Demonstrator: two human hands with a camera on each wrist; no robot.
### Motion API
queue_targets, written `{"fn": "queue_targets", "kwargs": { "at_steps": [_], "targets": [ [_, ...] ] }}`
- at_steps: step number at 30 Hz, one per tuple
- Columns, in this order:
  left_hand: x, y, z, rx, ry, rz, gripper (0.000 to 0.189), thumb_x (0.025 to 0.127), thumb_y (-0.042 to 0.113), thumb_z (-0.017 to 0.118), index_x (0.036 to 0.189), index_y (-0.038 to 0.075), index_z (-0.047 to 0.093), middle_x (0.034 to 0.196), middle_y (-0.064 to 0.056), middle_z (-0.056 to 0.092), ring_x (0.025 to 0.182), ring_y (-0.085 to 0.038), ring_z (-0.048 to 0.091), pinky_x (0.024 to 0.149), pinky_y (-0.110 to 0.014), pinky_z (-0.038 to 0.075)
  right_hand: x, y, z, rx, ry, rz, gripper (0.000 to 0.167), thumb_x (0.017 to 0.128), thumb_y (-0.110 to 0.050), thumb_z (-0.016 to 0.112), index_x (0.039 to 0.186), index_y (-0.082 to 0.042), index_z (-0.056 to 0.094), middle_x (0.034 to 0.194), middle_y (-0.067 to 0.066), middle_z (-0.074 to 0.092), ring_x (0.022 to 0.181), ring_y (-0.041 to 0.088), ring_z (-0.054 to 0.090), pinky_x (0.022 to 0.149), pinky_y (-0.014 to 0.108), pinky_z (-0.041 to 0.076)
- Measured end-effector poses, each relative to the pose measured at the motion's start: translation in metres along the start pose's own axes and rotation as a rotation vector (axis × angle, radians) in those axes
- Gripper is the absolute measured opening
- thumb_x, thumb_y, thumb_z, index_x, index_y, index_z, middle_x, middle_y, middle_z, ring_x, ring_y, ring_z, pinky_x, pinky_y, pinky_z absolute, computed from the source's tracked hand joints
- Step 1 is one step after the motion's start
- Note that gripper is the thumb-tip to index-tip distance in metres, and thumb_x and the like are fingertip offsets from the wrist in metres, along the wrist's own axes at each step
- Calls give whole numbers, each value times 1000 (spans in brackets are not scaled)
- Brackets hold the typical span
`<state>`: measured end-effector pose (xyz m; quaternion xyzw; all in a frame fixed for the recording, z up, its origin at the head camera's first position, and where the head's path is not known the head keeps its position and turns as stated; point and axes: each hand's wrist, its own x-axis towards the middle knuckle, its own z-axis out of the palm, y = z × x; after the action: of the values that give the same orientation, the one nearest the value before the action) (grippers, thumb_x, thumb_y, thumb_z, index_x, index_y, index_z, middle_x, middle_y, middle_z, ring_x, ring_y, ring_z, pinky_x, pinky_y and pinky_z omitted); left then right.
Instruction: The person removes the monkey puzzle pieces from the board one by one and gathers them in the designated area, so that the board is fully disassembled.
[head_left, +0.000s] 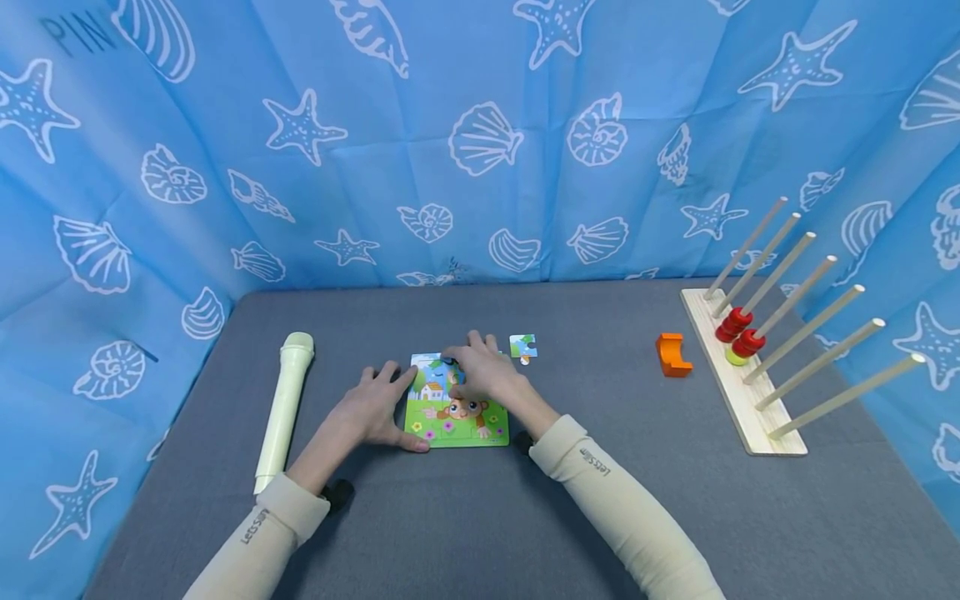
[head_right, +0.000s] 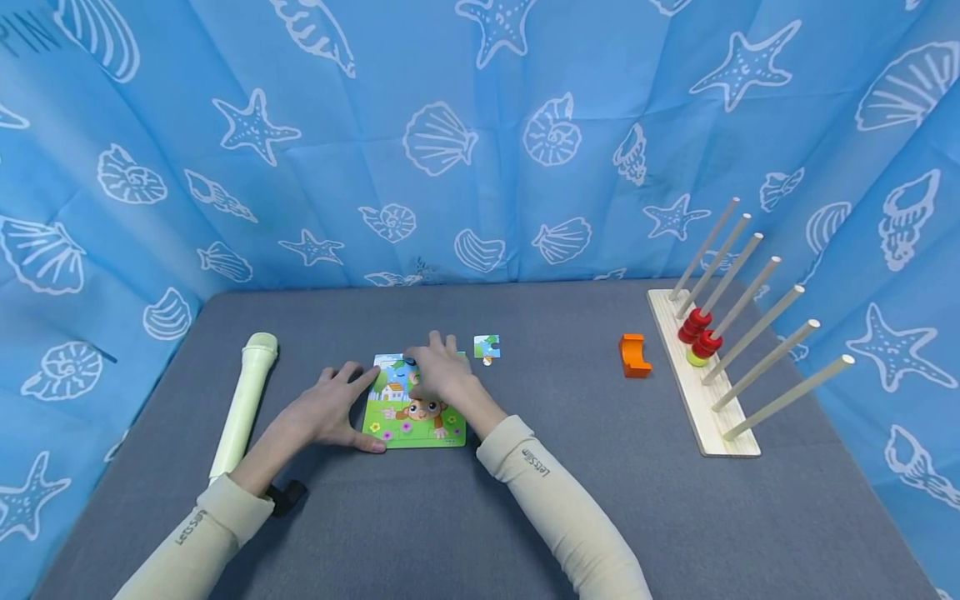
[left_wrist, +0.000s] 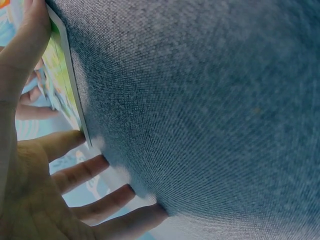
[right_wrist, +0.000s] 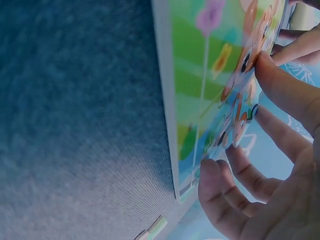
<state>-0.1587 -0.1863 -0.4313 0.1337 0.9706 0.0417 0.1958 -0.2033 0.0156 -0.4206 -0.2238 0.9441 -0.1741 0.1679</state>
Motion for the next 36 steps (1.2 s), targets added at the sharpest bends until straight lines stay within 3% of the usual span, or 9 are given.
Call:
{"fn": "queue_targets", "kwargs": {
  "at_steps": [8, 19, 36],
  "targets": [
    [0, 1, -1, 5, 4, 4, 124, 67, 75, 81, 161, 12, 32, 158, -23, 37, 139, -51, 40, 98, -65, 51, -2, 1, -1, -12, 14, -10, 60, 92, -31, 78, 148, -23, 56, 125, 14, 53, 105, 28, 45, 78, 42, 48],
    [0, 1, -2, -5, -2, -1, 123, 67, 74, 82, 161, 12, 32, 158, -24, 36, 140, -53, 39, 99, -66, 50, -2, 2, -2, 5, 28, -11, 55, 94, -8, 73, 145, -25, 60, 129, 16, 53, 111, 29, 47, 86, 46, 52],
    [-2, 3, -2, 2, -4, -1, 123, 68, 73, 82, 161, 11, 32, 158, -23, 36, 139, -53, 39, 99, -66, 51, -3, 5, -3, 36, -2, -27, 63, 93, 6, 66, 147, -25, 57, 125, 15, 50, 100, 25, 42, 74, 35, 43]
  ]
}}
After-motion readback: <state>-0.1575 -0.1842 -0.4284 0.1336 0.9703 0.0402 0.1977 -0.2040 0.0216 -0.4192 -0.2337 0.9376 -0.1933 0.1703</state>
